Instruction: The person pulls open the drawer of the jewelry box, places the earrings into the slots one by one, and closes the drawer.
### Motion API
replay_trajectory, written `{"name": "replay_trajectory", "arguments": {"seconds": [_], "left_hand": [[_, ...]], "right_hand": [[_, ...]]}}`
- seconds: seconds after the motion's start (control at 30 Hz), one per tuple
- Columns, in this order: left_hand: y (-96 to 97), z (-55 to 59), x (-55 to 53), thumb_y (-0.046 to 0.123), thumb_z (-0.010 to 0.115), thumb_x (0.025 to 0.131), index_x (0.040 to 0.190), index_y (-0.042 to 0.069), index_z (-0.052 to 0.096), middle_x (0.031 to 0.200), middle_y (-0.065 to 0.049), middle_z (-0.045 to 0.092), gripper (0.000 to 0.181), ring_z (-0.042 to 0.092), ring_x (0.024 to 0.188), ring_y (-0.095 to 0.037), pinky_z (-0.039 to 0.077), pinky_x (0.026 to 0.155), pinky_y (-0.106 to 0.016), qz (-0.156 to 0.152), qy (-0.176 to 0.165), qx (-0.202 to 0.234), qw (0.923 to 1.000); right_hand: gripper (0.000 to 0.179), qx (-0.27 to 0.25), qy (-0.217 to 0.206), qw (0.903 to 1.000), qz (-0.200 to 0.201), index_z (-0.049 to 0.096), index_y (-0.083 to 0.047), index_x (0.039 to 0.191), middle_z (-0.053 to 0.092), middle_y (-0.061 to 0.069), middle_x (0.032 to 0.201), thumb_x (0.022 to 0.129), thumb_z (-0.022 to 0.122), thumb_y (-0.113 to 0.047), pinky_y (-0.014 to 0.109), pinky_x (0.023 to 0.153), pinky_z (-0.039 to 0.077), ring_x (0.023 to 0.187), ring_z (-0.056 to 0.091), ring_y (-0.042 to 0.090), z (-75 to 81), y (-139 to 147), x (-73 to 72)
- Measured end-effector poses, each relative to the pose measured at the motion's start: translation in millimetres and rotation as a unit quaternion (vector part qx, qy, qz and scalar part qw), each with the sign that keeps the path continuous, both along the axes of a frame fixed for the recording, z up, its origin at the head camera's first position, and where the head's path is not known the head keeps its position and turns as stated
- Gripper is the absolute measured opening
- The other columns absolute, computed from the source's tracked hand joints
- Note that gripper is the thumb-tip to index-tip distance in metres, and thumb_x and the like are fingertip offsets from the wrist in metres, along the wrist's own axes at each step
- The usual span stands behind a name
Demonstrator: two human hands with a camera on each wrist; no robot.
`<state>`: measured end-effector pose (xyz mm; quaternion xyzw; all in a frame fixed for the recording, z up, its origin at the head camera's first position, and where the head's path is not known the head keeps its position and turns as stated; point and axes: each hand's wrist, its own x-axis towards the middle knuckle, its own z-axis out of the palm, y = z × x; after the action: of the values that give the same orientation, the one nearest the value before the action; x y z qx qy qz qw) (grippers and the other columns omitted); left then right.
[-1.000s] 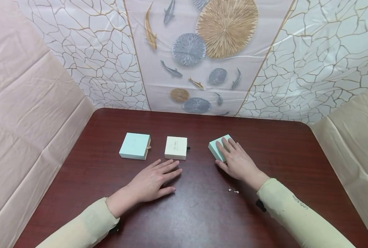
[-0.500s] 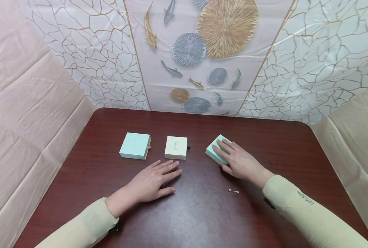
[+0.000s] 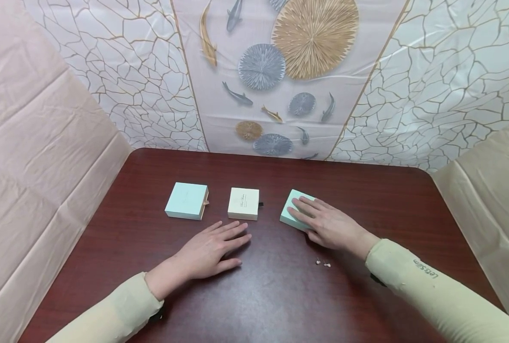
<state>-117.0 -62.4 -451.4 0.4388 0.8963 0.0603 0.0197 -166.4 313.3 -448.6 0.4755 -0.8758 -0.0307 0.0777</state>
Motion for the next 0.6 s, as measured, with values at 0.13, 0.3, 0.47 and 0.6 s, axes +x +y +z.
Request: {"name": "replay_trajectory", "arguments": {"seconds": [0.13, 0.3, 0.47, 0.6], "left_hand": [[-0.2, -0.6, 0.2, 0.050, 0.062, 0.107, 0.159, 0.021, 0.054, 0.168, -0.005, 0.045, 0.061, 0.040, 0.157, -0.026, 0.037, 0.124, -0.054, -0.002, 0.004, -0.002, 1.0000], [-0.5, -1.7, 0.3, 0.052, 0.060, 0.107, 0.160, 0.022, 0.054, 0.168, -0.004, 0.044, 0.061, 0.039, 0.157, -0.025, 0.036, 0.125, -0.054, -0.001, -0.002, -0.003, 1.0000], [-0.7, -2.1, 0.3, 0.053, 0.060, 0.107, 0.160, 0.022, 0.054, 0.168, -0.004, 0.044, 0.061, 0.039, 0.157, -0.025, 0.036, 0.125, -0.053, 0.000, -0.003, -0.003, 1.0000], [-0.5, -2.4, -0.3, 0.052, 0.061, 0.107, 0.159, 0.021, 0.055, 0.168, -0.005, 0.046, 0.061, 0.040, 0.157, -0.026, 0.037, 0.125, -0.054, -0.002, 0.000, 0.001, 1.0000]], "right_hand": [[0.074, 0.002, 0.010, 0.9999, 0.013, 0.053, -0.002, 0.155, 0.051, 0.024, 0.159, 0.089, 0.081, -0.017, 0.057, 0.112, 0.049, 0.144, 0.052, 0.043, 1.0, 0, -1.0], [0.076, 0.006, 0.015, 0.9997, 0.020, 0.053, -0.004, 0.156, 0.050, 0.023, 0.160, 0.087, 0.081, -0.014, 0.058, 0.110, 0.051, 0.145, 0.052, 0.042, 1.3, 1, -3.4], [0.077, 0.008, 0.014, 0.9996, 0.023, 0.052, -0.006, 0.158, 0.048, 0.022, 0.162, 0.086, 0.080, -0.012, 0.058, 0.111, 0.050, 0.146, 0.050, 0.041, 0.4, 3, -7.1], [0.078, 0.011, 0.018, 0.9994, 0.029, 0.051, -0.007, 0.158, 0.048, 0.022, 0.162, 0.086, 0.080, -0.010, 0.058, 0.111, 0.050, 0.146, 0.050, 0.040, -0.9, 5, -10.9]]}}
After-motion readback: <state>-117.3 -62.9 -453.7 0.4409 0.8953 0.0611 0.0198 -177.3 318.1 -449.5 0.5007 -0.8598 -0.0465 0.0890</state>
